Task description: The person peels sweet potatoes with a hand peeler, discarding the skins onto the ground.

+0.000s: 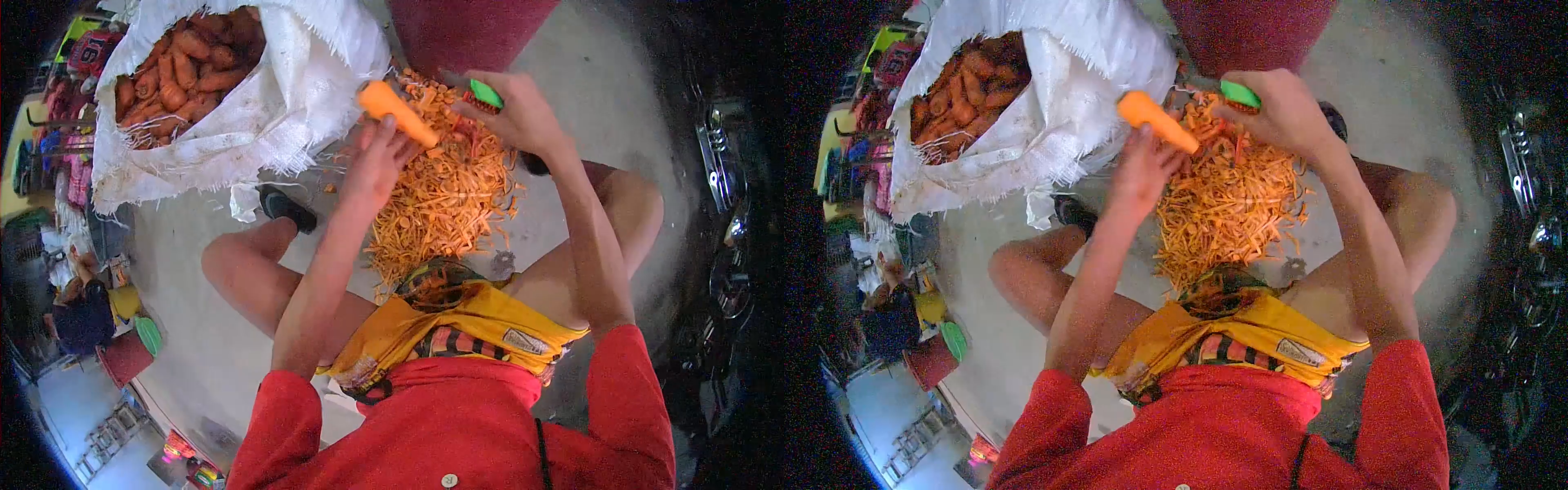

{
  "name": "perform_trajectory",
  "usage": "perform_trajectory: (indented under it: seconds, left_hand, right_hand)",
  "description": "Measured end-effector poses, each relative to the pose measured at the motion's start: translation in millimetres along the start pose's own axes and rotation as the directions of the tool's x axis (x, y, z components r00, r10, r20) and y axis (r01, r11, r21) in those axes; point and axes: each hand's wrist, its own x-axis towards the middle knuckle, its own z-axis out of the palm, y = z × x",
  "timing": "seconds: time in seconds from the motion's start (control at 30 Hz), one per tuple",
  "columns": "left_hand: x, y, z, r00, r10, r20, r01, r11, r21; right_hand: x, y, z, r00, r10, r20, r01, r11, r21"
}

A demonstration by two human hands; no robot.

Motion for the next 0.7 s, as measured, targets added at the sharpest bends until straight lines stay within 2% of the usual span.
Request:
perform_trajectory:
  seconds: [0.07,0.13,0.17,0.2,0.27,0.33,0.37,0.47,0.53,0.6,0.63,0.7]
  left_hand:
    - [7,-11,0,0.999,-0.005,0.050,0.005,1.000,-0.007]
    - [11,-13,14,0.993,0.115,-0.015,-0.112,0.983,0.143]
    - [12,-10,17,0.986,0.162,0.028,-0.164,0.958,0.237]
    - [13,-7,19,0.987,0.154,0.034,-0.158,0.959,0.237]
    - [16,0,21,0.957,0.253,0.141,-0.288,0.792,0.539]
    - [9,2,26,0.952,0.237,0.193,-0.305,0.776,0.551]
    - [5,1,29,0.959,0.234,0.160,-0.283,0.781,0.556]
    - [0,-2,32,0.964,0.238,0.116,-0.262,0.792,0.552]
    - [2,-5,26,0.962,0.254,0.101,-0.267,0.795,0.545]
    - [5,-4,24,0.927,0.334,0.169,-0.367,0.722,0.587]
    - [5,-4,25,0.927,0.334,0.169,-0.367,0.722,0.587]
    - [3,-4,27,0.881,0.429,0.197,-0.453,0.652,0.607]
  right_hand:
    - [2,-7,3,0.998,-0.050,0.028,0.051,0.999,-0.017]
    - [0,-8,8,0.996,-0.038,0.076,0.042,0.998,-0.056]
    - [-1,-6,11,0.996,-0.013,0.089,0.018,0.998,-0.054]
    - [-3,-5,11,0.996,-0.004,0.085,0.009,0.998,-0.057]
    - [-4,-4,13,0.986,0.043,0.159,-0.021,0.990,-0.139]
    - [-5,-6,17,0.992,0.005,0.128,0.008,0.995,-0.100]
    - [-5,-7,18,0.995,-0.032,0.096,0.038,0.997,-0.063]
    - [-8,-13,22,0.997,-0.011,0.071,0.015,0.999,-0.049]
    - [-9,-13,24,0.994,0.003,0.106,0.005,0.997,-0.077]
    - [-10,-13,29,0.990,0.016,0.140,-0.002,0.994,-0.105]
    - [-11,-13,32,0.992,0.010,0.126,-0.003,0.998,-0.057]
    - [-11,-14,34,0.994,0.007,0.111,-0.005,1.000,-0.010]
